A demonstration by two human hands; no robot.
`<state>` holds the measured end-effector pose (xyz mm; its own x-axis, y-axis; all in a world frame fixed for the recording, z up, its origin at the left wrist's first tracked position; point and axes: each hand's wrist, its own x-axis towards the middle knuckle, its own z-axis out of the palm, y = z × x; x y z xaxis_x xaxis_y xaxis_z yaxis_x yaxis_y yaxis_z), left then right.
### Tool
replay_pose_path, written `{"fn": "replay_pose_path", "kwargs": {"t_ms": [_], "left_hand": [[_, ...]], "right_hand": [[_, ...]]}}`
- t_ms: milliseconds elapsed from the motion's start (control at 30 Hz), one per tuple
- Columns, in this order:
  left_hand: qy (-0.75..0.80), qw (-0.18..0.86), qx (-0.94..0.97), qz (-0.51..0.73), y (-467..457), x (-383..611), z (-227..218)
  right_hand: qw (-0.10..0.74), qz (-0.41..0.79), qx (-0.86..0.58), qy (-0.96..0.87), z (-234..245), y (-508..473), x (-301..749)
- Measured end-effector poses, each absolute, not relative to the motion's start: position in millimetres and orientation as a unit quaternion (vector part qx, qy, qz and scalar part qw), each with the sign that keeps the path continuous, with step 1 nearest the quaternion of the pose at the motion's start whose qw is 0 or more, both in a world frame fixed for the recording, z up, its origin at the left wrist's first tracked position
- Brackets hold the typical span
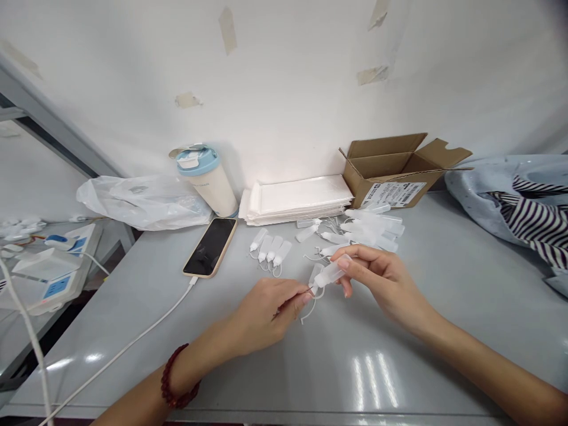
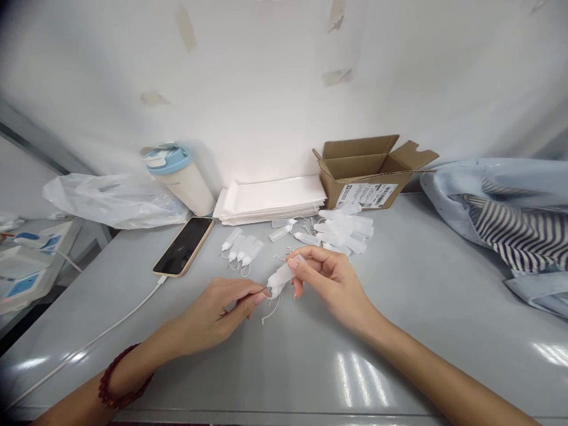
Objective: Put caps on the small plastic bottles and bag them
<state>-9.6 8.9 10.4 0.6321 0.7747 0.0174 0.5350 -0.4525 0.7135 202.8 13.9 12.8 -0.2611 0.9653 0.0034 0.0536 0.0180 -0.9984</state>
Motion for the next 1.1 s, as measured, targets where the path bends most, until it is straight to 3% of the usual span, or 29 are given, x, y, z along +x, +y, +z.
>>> {"fn": "replay_pose_path", "kwargs": {"t_ms": [367,800,1100], "left_hand": [[0.395,0.322,0.846,0.157,8.2,-10.2,8.1],[0.377,0.370,0.831,0.173,7.0,-9.7,4.5],[0.379,0.296,0.855,0.196,6.4,-10.4,4.5]], "right_hand": [[0.398,0.469,-0.449,-0.648,10.6,8.1,200.9],[0.371,0.496,-0.412,-0.669,6.0,5.3,200.1],[0.386,0.500,-0.411,-0.657,5.3,6.0,198.5]]}}
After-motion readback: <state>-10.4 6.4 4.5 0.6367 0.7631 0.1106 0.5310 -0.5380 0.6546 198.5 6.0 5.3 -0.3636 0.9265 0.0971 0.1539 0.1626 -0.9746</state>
